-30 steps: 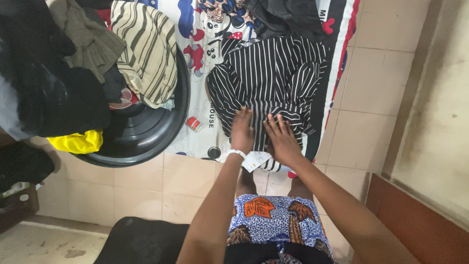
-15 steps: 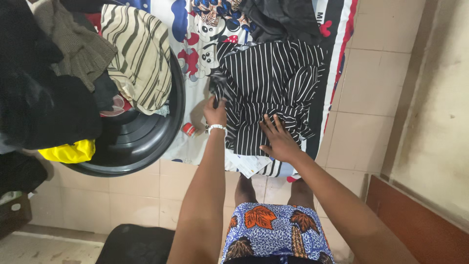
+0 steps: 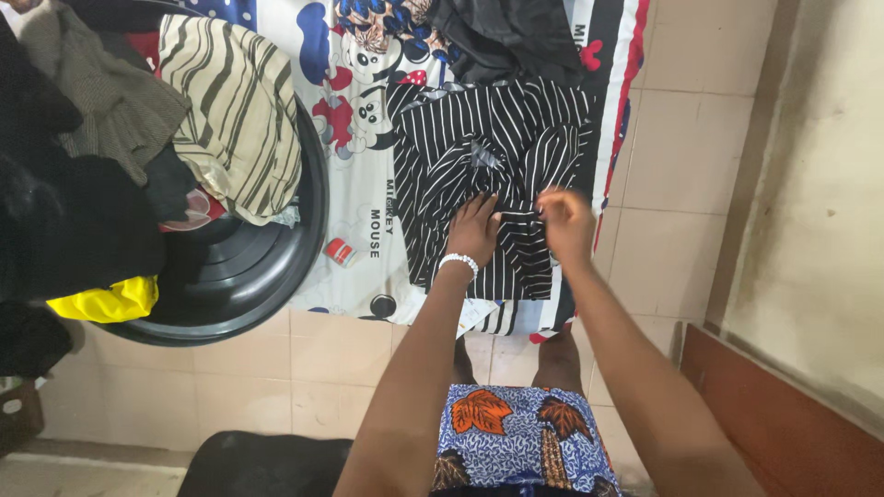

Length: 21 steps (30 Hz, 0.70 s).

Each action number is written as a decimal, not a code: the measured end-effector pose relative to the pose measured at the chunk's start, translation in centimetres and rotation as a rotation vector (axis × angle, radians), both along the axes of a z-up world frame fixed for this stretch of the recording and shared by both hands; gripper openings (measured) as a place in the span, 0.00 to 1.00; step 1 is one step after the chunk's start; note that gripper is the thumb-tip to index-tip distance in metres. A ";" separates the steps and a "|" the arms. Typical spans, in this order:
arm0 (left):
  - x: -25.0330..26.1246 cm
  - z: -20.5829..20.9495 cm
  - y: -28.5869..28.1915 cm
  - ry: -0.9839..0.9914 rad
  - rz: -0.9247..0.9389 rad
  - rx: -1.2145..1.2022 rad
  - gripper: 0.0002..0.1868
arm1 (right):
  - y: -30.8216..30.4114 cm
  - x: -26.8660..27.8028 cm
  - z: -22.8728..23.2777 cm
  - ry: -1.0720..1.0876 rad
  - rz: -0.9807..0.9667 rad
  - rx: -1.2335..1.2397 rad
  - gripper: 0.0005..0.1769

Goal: The person folds various pieces of clothing, including a dark pair of trousers, a striped garment, a patterned blue dress, and a white sleeveless shirt, one by one on a bed and places them into a black bucket.

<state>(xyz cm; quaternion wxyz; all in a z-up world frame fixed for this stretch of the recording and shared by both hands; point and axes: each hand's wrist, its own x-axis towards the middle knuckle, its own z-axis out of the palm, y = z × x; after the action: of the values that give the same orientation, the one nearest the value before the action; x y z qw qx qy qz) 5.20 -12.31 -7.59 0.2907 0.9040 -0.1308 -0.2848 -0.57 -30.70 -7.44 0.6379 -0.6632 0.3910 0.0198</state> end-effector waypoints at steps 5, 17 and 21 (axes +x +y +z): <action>0.2 0.8 -0.1 0.017 -0.048 0.048 0.33 | -2.7 4.0 0.9 0.120 0.268 -0.236 0.25; 0.2 -0.1 1.7 0.076 -0.148 0.100 0.29 | 4.3 3.5 4.4 -0.099 0.884 -0.348 0.34; -0.3 7.5 3.1 -0.112 -0.092 -0.070 0.43 | 3.8 3.4 4.8 -0.088 0.898 -0.379 0.46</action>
<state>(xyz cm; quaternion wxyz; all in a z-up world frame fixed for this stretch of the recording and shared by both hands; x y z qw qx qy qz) 4.94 -9.19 -0.13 0.3007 0.9009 -0.1983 -0.2422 2.81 -26.95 -2.59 0.4503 -0.8710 0.0356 0.1932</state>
